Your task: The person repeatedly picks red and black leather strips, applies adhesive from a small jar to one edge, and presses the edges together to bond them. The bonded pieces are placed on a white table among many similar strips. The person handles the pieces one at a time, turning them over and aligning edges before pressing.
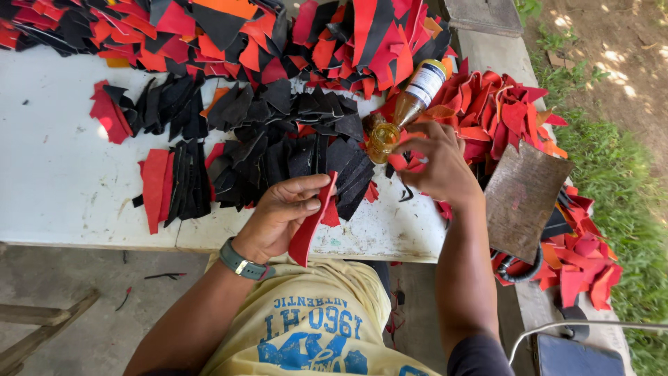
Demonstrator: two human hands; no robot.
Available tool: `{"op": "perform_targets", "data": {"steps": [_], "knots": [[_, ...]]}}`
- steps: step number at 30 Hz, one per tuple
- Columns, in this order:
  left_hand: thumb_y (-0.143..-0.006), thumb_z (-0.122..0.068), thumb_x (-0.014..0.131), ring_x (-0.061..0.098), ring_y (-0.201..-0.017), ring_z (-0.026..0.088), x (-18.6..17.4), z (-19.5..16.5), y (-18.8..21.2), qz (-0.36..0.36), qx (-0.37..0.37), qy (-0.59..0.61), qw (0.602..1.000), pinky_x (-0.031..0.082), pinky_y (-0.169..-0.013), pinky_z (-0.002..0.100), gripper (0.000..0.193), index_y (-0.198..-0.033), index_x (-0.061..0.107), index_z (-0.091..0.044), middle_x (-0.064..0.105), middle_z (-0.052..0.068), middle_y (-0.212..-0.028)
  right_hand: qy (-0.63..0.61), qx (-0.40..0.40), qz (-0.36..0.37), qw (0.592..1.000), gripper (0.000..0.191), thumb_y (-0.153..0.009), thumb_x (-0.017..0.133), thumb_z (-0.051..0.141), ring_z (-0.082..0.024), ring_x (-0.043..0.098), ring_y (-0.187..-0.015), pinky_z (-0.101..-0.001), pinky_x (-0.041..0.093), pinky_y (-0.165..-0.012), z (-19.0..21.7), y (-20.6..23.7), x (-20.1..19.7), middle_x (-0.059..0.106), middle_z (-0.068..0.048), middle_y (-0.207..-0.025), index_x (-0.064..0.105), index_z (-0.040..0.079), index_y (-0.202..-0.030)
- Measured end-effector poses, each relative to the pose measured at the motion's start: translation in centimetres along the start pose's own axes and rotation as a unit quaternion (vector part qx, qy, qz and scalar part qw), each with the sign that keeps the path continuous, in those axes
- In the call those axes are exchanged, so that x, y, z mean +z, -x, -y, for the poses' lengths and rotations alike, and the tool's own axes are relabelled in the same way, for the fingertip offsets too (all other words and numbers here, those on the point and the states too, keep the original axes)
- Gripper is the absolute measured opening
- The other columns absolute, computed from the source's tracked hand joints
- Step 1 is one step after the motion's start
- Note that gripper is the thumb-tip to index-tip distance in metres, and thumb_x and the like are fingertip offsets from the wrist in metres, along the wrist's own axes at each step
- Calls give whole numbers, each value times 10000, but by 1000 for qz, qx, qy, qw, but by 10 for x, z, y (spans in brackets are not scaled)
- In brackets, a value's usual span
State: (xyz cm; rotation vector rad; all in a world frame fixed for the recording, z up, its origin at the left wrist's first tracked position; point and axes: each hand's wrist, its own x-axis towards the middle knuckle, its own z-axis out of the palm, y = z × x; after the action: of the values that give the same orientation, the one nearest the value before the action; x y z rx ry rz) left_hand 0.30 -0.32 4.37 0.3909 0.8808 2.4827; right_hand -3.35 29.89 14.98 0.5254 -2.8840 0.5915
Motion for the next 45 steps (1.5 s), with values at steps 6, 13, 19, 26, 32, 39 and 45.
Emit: {"op": "perform_targets", "data": {"steps": [6,13,19,26,32,39,45], "knots": [[-965,38,687,706,-1091,166,14,8,-10,68,-23,36,997,578,-952,294,458,-1414,609,-1,702,141,-1296,-398,-206,-50,892,754,-690,829,5,-319,378,-1498,-472,310,-1269,49,59,23,408,-157,-1547,616,138,-1401],[-973,41,670,712,-1098,165,16,13,-15,71,-26,31,997,587,-947,292,445,-1409,599,-9,701,142,-1298,-214,-146,-138,956,759,-632,826,30,-345,444,-1449,-449,373,-1184,67,67,21,444,-169,-1514,651,149,-1361],[-1002,53,660,704,-1058,153,13,14,-16,83,-29,64,994,588,-928,289,447,-1441,598,-1,694,126,-1325,-145,-198,-162,956,665,-644,823,55,-363,458,-1414,-497,383,-1197,82,74,23,479,-154,-1488,705,171,-1288],[-995,47,654,695,-1117,159,13,13,-17,80,-18,52,995,571,-978,306,457,-1443,588,-7,687,122,-1332,-67,-210,-189,957,590,-680,839,101,-390,447,-1371,-515,379,-1163,85,73,21,488,-170,-1456,715,186,-1250],[-981,35,652,696,-1145,173,12,13,-19,64,-20,60,996,568,-1011,311,450,-1423,582,-12,693,123,-1316,-48,-221,-187,956,614,-714,841,130,-397,479,-1336,-536,384,-1129,94,79,28,494,-165,-1447,696,192,-1308],[-1015,53,660,704,-1049,165,9,15,-17,88,-1,53,995,588,-924,309,456,-1463,591,-4,703,130,-1294,40,-180,-224,957,555,-735,816,149,-377,499,-1294,-514,380,-1039,100,79,27,503,-161,-1427,717,215,-1277],[-987,45,649,711,-1066,160,6,14,-18,50,-12,59,997,593,-943,306,454,-1433,579,-4,708,123,-1282,7,-199,-206,958,520,-736,814,162,-381,496,-1296,-505,395,-1050,105,82,29,513,-157,-1419,730,198,-1248]]}}
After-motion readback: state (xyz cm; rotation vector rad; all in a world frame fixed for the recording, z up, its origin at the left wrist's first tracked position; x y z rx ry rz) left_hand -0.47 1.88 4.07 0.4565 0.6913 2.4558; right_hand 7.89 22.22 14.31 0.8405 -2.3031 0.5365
